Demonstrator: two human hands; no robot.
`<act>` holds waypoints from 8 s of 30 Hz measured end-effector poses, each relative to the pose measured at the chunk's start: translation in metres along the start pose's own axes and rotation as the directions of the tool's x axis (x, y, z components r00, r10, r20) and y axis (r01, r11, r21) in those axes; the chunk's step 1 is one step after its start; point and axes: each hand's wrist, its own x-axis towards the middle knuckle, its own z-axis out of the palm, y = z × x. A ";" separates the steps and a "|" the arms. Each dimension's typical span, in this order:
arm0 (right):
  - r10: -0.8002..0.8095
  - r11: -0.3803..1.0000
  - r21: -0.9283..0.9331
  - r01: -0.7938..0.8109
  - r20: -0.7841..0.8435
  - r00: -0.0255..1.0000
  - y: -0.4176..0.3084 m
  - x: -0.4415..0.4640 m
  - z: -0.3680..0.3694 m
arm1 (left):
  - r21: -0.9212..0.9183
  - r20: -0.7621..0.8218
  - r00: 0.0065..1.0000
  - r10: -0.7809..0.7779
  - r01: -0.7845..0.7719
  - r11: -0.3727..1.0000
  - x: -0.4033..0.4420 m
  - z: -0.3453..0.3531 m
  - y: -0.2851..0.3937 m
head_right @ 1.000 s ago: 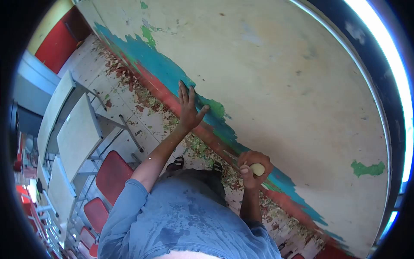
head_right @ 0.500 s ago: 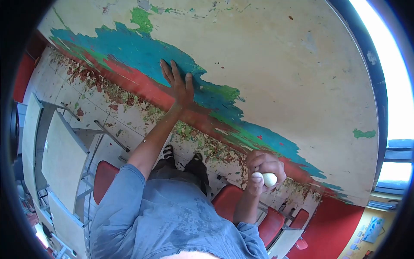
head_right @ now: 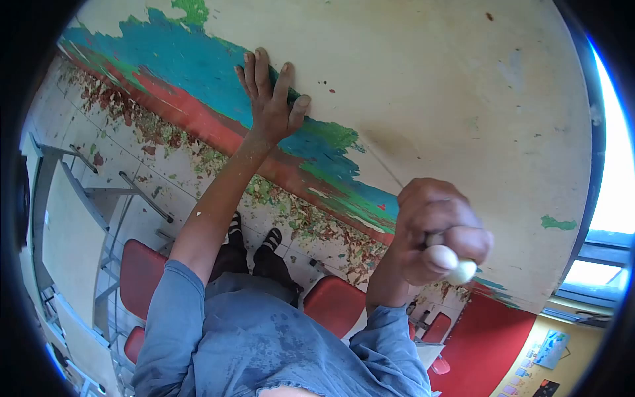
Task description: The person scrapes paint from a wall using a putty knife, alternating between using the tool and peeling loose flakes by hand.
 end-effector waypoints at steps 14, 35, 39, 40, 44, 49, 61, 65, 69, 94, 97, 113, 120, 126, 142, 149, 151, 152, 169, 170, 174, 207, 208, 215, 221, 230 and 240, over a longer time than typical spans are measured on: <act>-0.240 0.891 -0.416 0.179 -0.098 0.966 0.010 -0.008 0.006 | 0.004 -0.141 0.990 -0.012 0.013 1.000 -0.007 0.014 -0.004; -0.127 0.964 -0.246 0.106 -0.069 0.990 0.022 -0.017 0.019 | 0.093 -0.079 0.994 0.074 -0.067 0.993 -0.008 0.007 -0.004; -0.204 0.979 0.009 0.204 0.006 0.979 0.013 -0.015 -0.001 | 0.024 -0.141 0.990 0.023 -0.020 1.000 -0.010 0.013 -0.007; -0.228 0.955 -0.185 0.232 0.044 0.973 0.015 -0.018 0.000 | 0.018 -0.133 0.991 0.016 -0.013 1.000 -0.013 0.012 -0.005; -0.138 0.986 -0.099 0.138 0.001 0.990 0.000 -0.016 0.005 | 0.030 -0.135 0.991 0.022 -0.018 0.999 -0.010 0.014 -0.010; -0.102 0.989 -0.115 0.094 -0.070 0.992 0.005 -0.014 0.002 | 0.025 -0.133 0.991 0.022 -0.019 1.000 -0.011 0.014 -0.009; -0.101 0.989 -0.118 0.094 -0.055 0.993 0.006 -0.022 -0.003 | 0.024 -0.164 0.986 0.042 -0.039 0.999 -0.012 0.016 -0.010; -0.054 0.977 -0.210 0.024 -0.135 0.989 0.008 -0.025 0.006 | 0.032 -0.163 0.985 0.054 -0.049 0.998 -0.012 0.017 -0.009; -0.122 0.987 -0.117 0.113 -0.069 0.990 0.008 -0.021 -0.002 | 0.117 -0.095 0.988 0.125 -0.114 0.987 -0.012 0.012 -0.011; -0.041 0.999 0.000 0.041 -0.096 0.995 0.029 -0.041 -0.012 | 0.036 -0.159 0.978 0.136 -0.132 0.991 -0.022 0.018 -0.020; -0.095 0.995 -0.009 0.095 -0.098 0.991 0.024 -0.044 -0.015 | 0.053 -0.127 0.979 0.159 -0.154 0.987 -0.025 0.015 -0.022; -0.141 0.990 -0.046 0.135 -0.140 0.980 -0.002 -0.027 -0.011 | 0.098 -0.025 0.964 0.266 -0.262 0.960 -0.029 0.007 -0.027; -0.133 0.984 0.104 0.144 -0.108 0.985 0.003 -0.023 0.001 | -0.006 0.033 0.943 0.330 -0.330 0.944 -0.004 -0.001 -0.007; -0.141 0.989 -0.053 0.140 -0.020 0.990 0.008 -0.028 0.006 | 0.071 0.040 0.895 0.445 -0.447 0.892 -0.005 0.005 -0.014; -0.201 0.972 -0.136 0.193 -0.044 0.979 -0.009 -0.023 0.009 | 0.108 0.081 0.840 0.536 -0.542 0.833 -0.012 0.006 -0.017; -0.208 0.973 -0.119 0.196 -0.105 0.972 -0.002 -0.029 0.001 | 0.098 0.038 0.823 0.566 -0.567 0.818 -0.011 0.008 -0.016; -0.228 0.935 -0.308 0.176 -0.143 0.963 0.007 -0.029 0.008 | 0.092 0.048 0.827 0.561 -0.563 0.822 -0.013 0.008 -0.016; -0.232 0.944 -0.275 0.183 -0.155 0.960 0.006 -0.030 0.007 | 0.091 0.051 0.829 0.556 -0.558 0.824 -0.013 0.009 -0.016; -0.293 0.902 -0.391 0.181 -0.251 0.923 0.006 -0.031 0.015 | 0.059 0.024 0.869 0.494 -0.494 0.867 -0.014 0.011 -0.014; -0.255 0.947 -0.259 0.190 -0.245 0.935 0.003 -0.035 0.012 | 0.061 0.025 0.874 0.486 -0.486 0.872 -0.015 0.011 -0.015; -0.181 0.976 -0.154 0.153 -0.185 0.966 0.005 -0.034 0.007 | 0.068 0.023 0.873 0.487 -0.488 0.870 -0.015 0.011 -0.015; -0.095 0.979 -0.201 0.032 -0.309 0.946 0.020 -0.030 0.027 | 0.069 0.043 0.874 0.484 -0.485 0.872 -0.015 0.009 -0.014; -0.103 0.981 -0.187 0.050 -0.284 0.953 0.017 -0.029 0.026 | 0.087 0.044 0.858 0.512 -0.514 0.854 -0.013 0.009 -0.015; -0.157 0.953 -0.291 0.079 -0.253 0.955 0.029 -0.027 0.030 | 0.084 0.064 0.854 0.517 -0.521 0.850 -0.012 0.007 -0.016; -0.005 0.996 -0.089 -0.013 -0.204 0.979 0.019 -0.035 0.034 | 0.060 0.073 0.859 0.507 -0.511 0.857 -0.011 0.004 -0.015; -0.132 0.951 -0.310 0.013 -0.365 0.921 0.056 -0.047 0.044 | -0.012 0.172 0.880 0.442 -0.447 0.895 -0.015 -0.004 -0.019; -0.010 0.997 0.070 0.033 -0.304 0.953 0.046 -0.042 0.050 | -0.004 0.062 0.866 0.497 -0.498 0.867 -0.015 -0.005 -0.062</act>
